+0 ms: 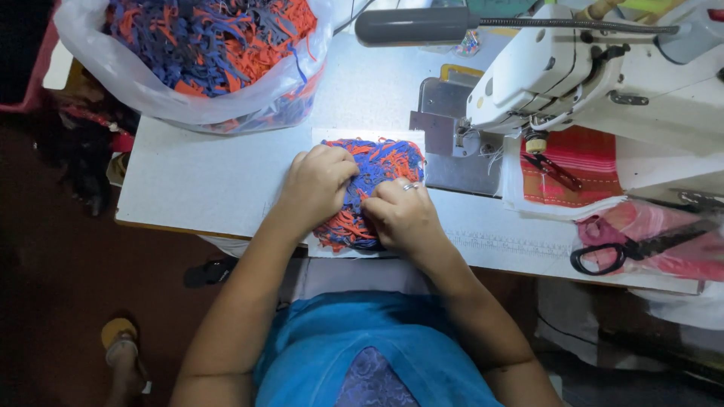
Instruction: Cutting fabric strips with scissors and organizing the resulting pieces into a pile on a workbench.
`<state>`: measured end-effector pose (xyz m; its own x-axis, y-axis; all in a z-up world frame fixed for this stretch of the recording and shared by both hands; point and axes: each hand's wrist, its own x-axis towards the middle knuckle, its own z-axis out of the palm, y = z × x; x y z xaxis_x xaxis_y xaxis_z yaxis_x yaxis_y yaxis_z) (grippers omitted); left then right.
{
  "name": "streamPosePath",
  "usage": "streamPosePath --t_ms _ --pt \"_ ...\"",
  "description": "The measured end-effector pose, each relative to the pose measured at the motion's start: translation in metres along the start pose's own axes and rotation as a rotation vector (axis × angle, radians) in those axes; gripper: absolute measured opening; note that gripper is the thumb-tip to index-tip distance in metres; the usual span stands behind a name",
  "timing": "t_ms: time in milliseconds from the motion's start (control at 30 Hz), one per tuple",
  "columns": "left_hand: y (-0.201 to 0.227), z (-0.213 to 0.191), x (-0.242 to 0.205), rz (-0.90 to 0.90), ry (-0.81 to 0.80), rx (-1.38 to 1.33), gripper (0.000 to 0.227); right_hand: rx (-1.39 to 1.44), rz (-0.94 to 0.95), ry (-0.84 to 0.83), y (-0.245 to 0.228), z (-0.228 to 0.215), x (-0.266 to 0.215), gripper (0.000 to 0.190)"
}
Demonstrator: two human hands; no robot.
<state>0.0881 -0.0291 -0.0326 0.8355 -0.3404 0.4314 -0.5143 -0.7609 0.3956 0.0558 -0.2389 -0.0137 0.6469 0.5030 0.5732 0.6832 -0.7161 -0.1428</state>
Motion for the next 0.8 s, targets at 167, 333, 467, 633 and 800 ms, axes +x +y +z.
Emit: streamPosePath --t_ms 167,333,467,633,800 --pt "-0.001 -0.027 0.001 -0.025 0.079 -0.136 0.012 0.3 0.084 -0.077 0.008 -0.027 0.006 0.018" --pt "0.01 -0.009 -0.007 -0.046 0.036 0.057 0.011 0.219 0.111 -0.052 0.014 -0.029 0.017 0.018" --pt "0.013 -0.002 -0.01 -0.055 -0.011 0.121 0.012 0.097 0.149 -0.097 0.019 0.006 0.002 0.019" --pt "0.013 -0.007 -0.01 -0.104 -0.123 0.111 0.007 0.117 0.159 -0.155 0.015 0.0 0.003 0.011" --pt "0.021 -0.024 -0.011 -0.129 -0.201 0.064 0.011 0.406 0.137 -0.192 0.023 -0.034 0.013 0.017"
